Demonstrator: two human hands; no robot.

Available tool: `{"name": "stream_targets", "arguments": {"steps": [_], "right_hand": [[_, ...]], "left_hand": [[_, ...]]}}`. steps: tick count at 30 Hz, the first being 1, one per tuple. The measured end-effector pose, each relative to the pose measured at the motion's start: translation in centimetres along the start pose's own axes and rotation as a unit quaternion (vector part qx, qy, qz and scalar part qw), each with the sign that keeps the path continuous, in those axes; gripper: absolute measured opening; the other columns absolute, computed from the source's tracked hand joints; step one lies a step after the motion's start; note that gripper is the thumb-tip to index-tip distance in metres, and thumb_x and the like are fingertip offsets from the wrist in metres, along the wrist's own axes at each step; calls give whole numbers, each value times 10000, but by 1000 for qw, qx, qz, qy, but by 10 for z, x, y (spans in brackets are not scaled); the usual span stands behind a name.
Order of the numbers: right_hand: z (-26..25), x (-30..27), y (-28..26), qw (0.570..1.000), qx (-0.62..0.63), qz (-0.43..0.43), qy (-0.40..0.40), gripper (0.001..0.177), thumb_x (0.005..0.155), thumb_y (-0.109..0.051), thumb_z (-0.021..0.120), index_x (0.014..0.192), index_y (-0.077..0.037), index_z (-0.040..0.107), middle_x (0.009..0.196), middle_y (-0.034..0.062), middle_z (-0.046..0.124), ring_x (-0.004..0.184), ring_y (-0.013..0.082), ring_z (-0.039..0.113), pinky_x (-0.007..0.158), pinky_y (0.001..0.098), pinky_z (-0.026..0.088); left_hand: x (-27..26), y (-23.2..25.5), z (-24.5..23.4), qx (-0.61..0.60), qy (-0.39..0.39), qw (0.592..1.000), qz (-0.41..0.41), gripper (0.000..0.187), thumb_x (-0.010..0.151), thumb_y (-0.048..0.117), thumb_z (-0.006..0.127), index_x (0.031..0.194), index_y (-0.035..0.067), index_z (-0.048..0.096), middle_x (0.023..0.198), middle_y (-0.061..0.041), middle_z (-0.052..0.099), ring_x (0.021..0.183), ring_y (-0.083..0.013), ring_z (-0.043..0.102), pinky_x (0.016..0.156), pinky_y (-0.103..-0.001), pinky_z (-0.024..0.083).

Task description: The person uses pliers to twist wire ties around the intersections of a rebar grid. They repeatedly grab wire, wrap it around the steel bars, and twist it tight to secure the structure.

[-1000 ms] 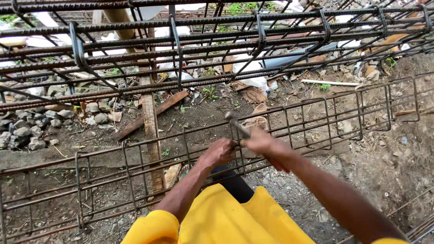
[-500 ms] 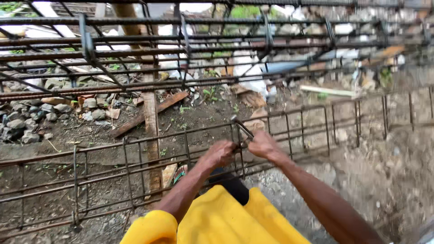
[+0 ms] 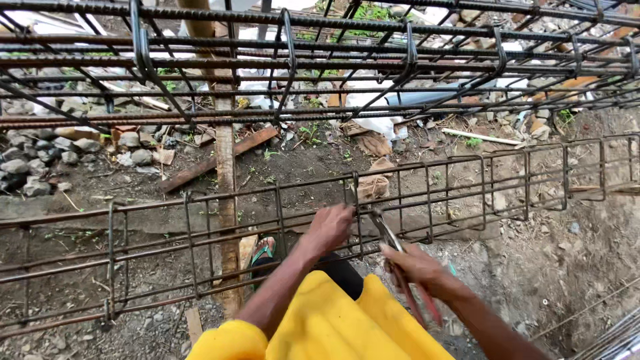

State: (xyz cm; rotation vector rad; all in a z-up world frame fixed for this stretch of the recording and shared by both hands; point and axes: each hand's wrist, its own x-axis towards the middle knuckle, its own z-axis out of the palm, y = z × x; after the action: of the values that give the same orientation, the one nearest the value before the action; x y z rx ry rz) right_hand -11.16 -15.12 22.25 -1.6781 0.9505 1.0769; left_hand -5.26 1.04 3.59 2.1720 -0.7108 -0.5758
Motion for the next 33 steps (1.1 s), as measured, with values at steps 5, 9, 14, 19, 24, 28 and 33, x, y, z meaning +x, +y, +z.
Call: {"name": "stream_targets", "arguments": {"steps": [5, 9, 14, 19, 24, 28, 33], "right_hand": [[-33, 28, 8, 991, 114, 63, -41, 132, 983, -54, 545, 1021, 53, 478, 878, 265, 615, 635, 346, 599, 544, 481, 564], [-40, 39, -4, 988, 66, 71, -120, 519, 724, 114, 511, 1243, 126, 513, 983, 214, 438, 818, 499, 699, 655, 622, 649], [-56, 52, -37, 981, 50, 104, -157, 624, 698, 159, 519, 1321, 141, 495, 1075, 306, 507, 868, 581, 691, 675, 732, 583], [-58, 61, -61, 970, -61, 135, -190, 686, 662, 138, 518, 1348, 138, 507, 1171, 382, 572, 824, 554, 724, 617, 645, 635], [-61, 73, -58, 952, -228, 168, -118, 480, 926, -81, 492, 1362, 114, 447, 839, 219, 678, 624, 312, 715, 482, 422, 646], [-25, 42, -57, 793, -606, 34, -51, 392, 833, -387, 543, 1064, -98, 669, 872, 144, 746, 847, 291, 772, 765, 486, 611], [-27, 38, -58, 735, -678, -16, 21, 391, 785, -506, 568, 972, -201, 725, 926, 82, 764, 934, 294, 752, 795, 499, 611]], "left_hand": [[-45, 44, -8, 25, 242, 970, 17, 594, 818, 13, 521, 1408, 74, 501, 1122, -239, 589, 1086, -409, 566, 1018, -539, 437], [-50, 52, 20, 7, 335, 935, 113, 324, 848, 111, 611, 1167, 127, 663, 939, -132, 532, 958, -368, 577, 870, -524, 452], [-55, 59, 33, 23, 356, 931, 80, 189, 896, 73, 586, 1061, 108, 670, 1022, -174, 580, 1040, -379, 611, 888, -493, 489], [-53, 64, 48, 11, 362, 930, 65, 158, 922, 91, 589, 1037, 98, 697, 988, -205, 604, 1014, -378, 645, 918, -495, 503], [-53, 74, 20, 39, 392, 919, 31, 357, 835, 80, 685, 1191, 113, 678, 1087, -191, 583, 1155, -399, 575, 1039, -555, 418], [-29, 83, 8, 91, 317, 944, 4, 772, 706, 85, 806, 1416, 82, 500, 1326, -222, 515, 1379, -400, 400, 1191, -555, 239], [27, 73, 54, -86, 330, 916, 210, 659, 757, 109, 626, 1396, -1, 505, 723, -161, 585, 678, -367, 634, 744, -499, 562]]}}
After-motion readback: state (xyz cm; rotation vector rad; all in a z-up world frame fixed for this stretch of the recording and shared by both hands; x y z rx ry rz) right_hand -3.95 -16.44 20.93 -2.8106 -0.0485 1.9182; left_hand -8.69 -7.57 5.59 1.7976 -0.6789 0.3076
